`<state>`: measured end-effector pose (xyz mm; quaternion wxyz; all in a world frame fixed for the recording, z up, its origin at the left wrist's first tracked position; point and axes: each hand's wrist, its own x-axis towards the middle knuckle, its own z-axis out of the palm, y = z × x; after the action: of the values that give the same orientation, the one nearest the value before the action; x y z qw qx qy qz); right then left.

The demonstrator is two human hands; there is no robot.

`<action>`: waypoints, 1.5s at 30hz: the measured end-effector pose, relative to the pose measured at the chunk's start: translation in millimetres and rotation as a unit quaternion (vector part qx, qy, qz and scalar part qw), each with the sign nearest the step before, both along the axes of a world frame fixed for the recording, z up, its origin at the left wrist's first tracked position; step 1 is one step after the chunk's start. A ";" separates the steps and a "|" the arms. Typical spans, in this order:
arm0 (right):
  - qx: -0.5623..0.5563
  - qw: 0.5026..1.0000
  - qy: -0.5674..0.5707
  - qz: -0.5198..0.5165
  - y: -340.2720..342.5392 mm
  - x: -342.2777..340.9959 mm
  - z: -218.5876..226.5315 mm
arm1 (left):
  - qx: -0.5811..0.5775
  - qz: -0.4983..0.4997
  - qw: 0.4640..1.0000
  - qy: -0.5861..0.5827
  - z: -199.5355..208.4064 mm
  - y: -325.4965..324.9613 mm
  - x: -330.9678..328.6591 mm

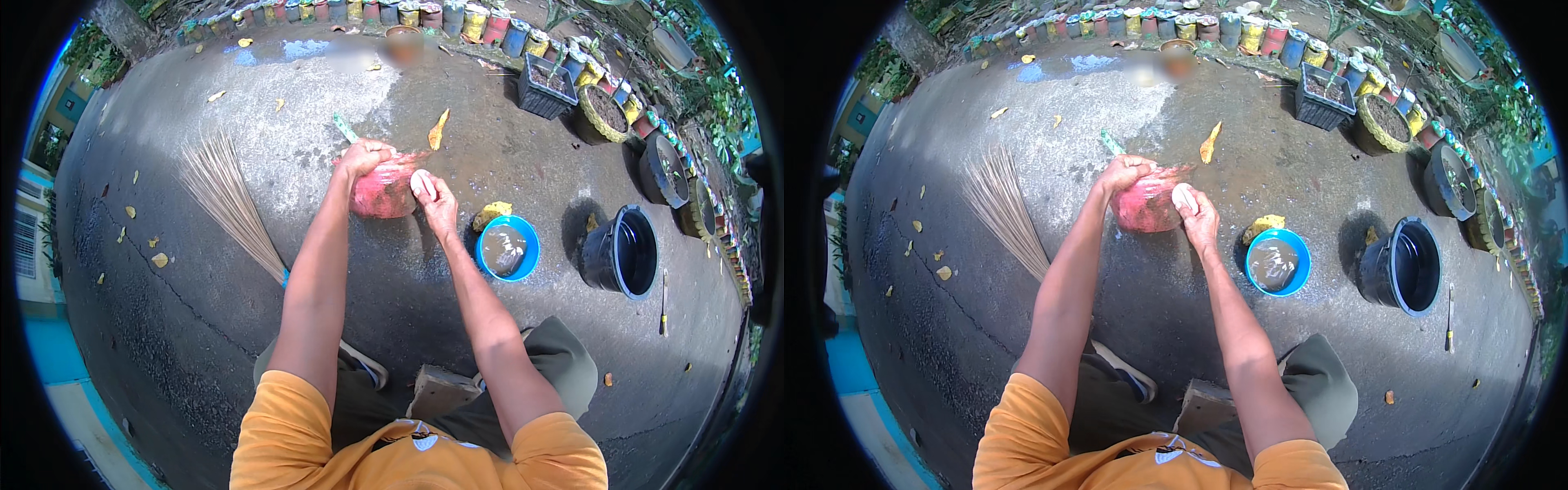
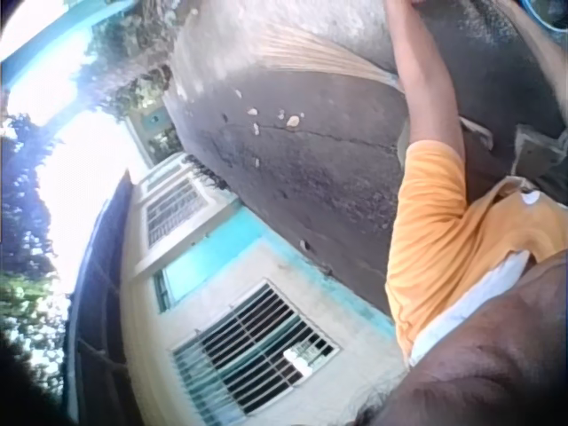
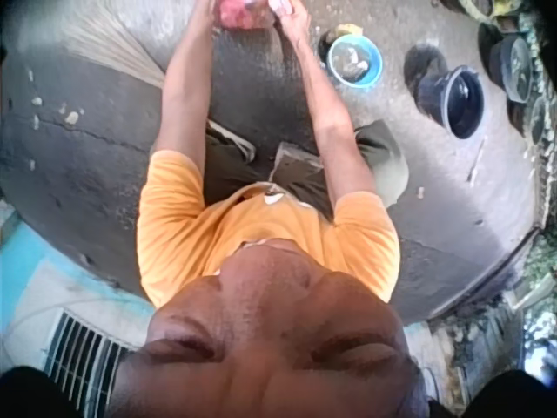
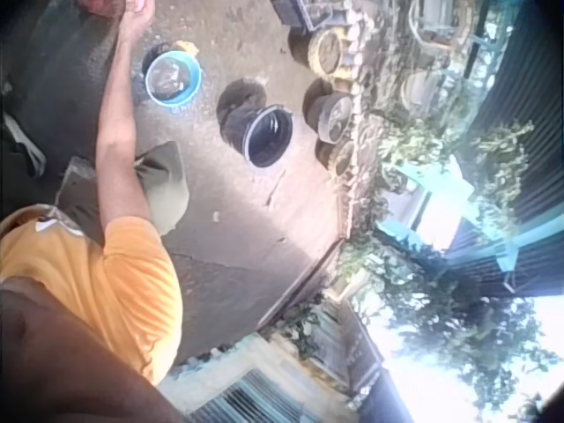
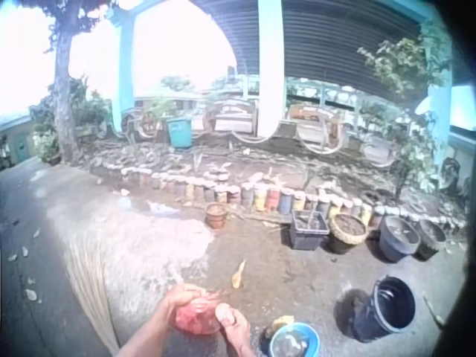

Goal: The person sits on the ground and uses a knife to peel a large pink fruit. They remove the skin in strips and place the peeled pieces into a blue bowl. The person continues peeling the fruit until the end of the clip.

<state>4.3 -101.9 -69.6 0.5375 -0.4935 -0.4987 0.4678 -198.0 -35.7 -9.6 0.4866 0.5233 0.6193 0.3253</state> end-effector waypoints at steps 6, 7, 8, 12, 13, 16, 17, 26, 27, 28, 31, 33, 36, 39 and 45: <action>-0.043 0.991 -0.112 0.065 5.9 2.5 7.5 | -0.011 0.011 1.000 -0.010 -1.2 -0.2 -2.1; -0.016 0.991 -0.127 0.031 5.2 1.9 12.4 | -0.016 0.008 0.999 -0.030 1.2 -1.8 -2.1; -0.006 0.986 -0.148 0.082 4.6 0.8 17.5 | -0.018 0.007 0.999 -0.039 3.4 -3.5 0.0; -0.025 0.990 -0.136 0.017 8.0 -6.4 36.7 | -0.003 0.011 1.000 0.000 11.6 -7.8 7.0; -0.047 0.991 -0.124 -0.005 8.3 -11.5 38.8 | -0.006 0.018 1.000 0.015 11.7 -7.6 10.0; -0.064 0.977 -0.195 -0.059 14.1 -19.9 40.1 | 0.007 0.024 1.000 0.010 10.4 -3.3 15.8; -0.056 0.978 -0.198 -0.021 17.4 -20.6 38.5 | 0.004 0.023 1.000 -0.003 9.9 -2.5 16.4; -0.074 0.984 -0.108 -0.124 25.2 -21.7 31.4 | 0.023 0.022 0.999 0.035 18.5 -5.2 20.7; -0.058 0.981 -0.160 -0.097 23.2 -23.8 31.6 | 0.027 0.016 0.999 0.042 18.0 -5.4 21.0; -0.057 0.986 -0.153 -0.031 23.0 -23.3 32.2 | 0.010 0.021 0.999 0.036 17.1 -5.7 21.2; -0.028 0.990 -0.124 -0.060 23.8 -20.8 33.5 | 0.018 0.036 0.999 0.032 15.1 -5.4 18.6; -0.119 0.983 -0.102 -0.093 24.1 -16.9 34.4 | 0.016 0.033 0.998 0.051 13.8 -8.0 18.9; -0.102 0.978 -0.109 -0.147 20.2 -11.2 34.2 | 0.020 0.022 0.997 0.075 13.7 -14.9 19.9; -0.041 0.990 -0.103 -0.088 6.7 -16.2 30.9 | 0.026 0.004 0.997 0.074 13.7 -19.1 19.8; -0.030 0.992 -0.047 -0.114 -0.6 -28.3 22.2 | 0.034 0.031 0.998 0.036 7.7 -35.8 19.8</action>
<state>-24.0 -102.5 -47.4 0.5484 -0.5842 -0.4497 0.3947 -178.3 -71.5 -1.9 0.4355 0.5311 0.6414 0.3419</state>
